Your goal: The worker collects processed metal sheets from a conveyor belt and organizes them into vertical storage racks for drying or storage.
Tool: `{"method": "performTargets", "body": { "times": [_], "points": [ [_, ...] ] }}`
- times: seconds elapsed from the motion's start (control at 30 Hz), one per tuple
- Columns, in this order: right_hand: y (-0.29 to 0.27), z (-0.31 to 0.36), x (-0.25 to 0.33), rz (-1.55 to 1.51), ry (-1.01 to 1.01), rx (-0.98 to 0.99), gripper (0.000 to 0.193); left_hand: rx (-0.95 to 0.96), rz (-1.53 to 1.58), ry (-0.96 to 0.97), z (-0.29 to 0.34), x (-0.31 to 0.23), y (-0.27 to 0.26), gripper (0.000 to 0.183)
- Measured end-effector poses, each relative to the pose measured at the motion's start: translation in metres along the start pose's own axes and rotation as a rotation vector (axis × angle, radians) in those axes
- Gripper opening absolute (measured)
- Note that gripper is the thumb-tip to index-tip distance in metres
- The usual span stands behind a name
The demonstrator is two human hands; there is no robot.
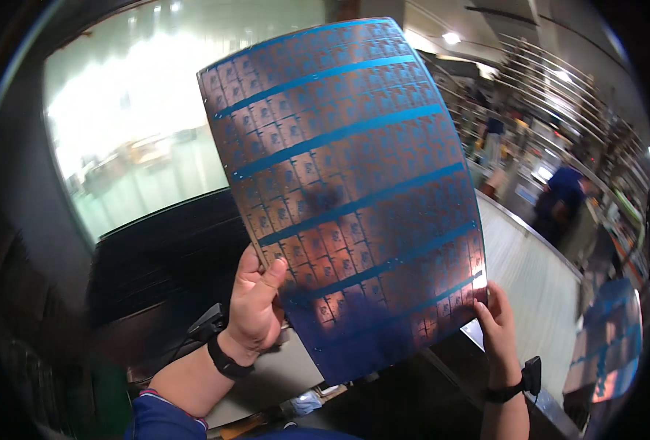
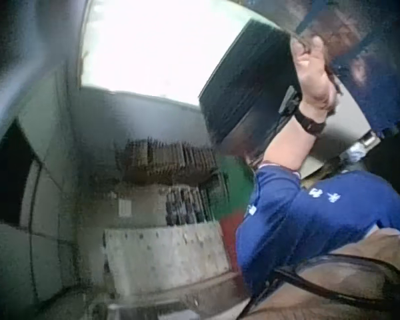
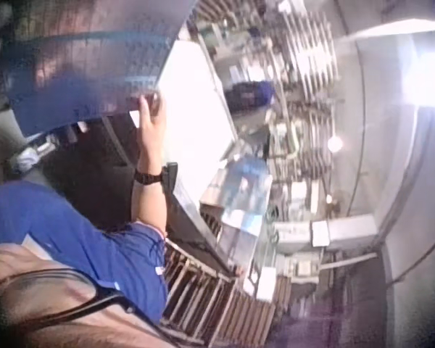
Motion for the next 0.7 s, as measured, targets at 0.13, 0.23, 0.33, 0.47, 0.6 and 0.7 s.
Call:
{"method": "performTargets", "body": {
  "times": [0.13,0.23,0.33,0.47,0.6,0.7],
  "points": [
    [0.047,-0.034,-0.010,-0.112,0.133,0.087,0.014,-0.041,-0.097,0.109,0.014,-0.044,-0.015,0.028],
    [0.067,-0.063,-0.015,-0.130,0.123,0.208,0.014,-0.096,-0.172,0.154,0.031,-0.055,-0.014,0.031],
    [0.104,-0.083,-0.028,-0.164,0.158,0.308,0.016,-0.154,-0.269,0.174,0.050,-0.076,-0.013,0.045],
    [0.128,-0.114,-0.047,-0.219,0.216,0.463,0.018,-0.218,-0.272,0.291,0.058,-0.077,-0.003,0.073],
    [0.172,-0.127,-0.040,-0.180,0.190,0.596,0.019,-0.321,-0.221,0.328,0.074,-0.091,-0.012,0.077],
    [0.224,-0.112,-0.036,-0.177,0.174,0.652,0.018,-0.387,-0.195,0.381,0.102,-0.133,-0.037,0.078]
  ]
}}
Point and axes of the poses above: each hand's wrist, its own z-axis away from the middle knuckle, its own y-axis out of the palm, x = y × z, the point moved 3 cm from there along -z, towards the middle knuckle, and after that the axes turned 6 degrees about y, right-handed, at the moved point
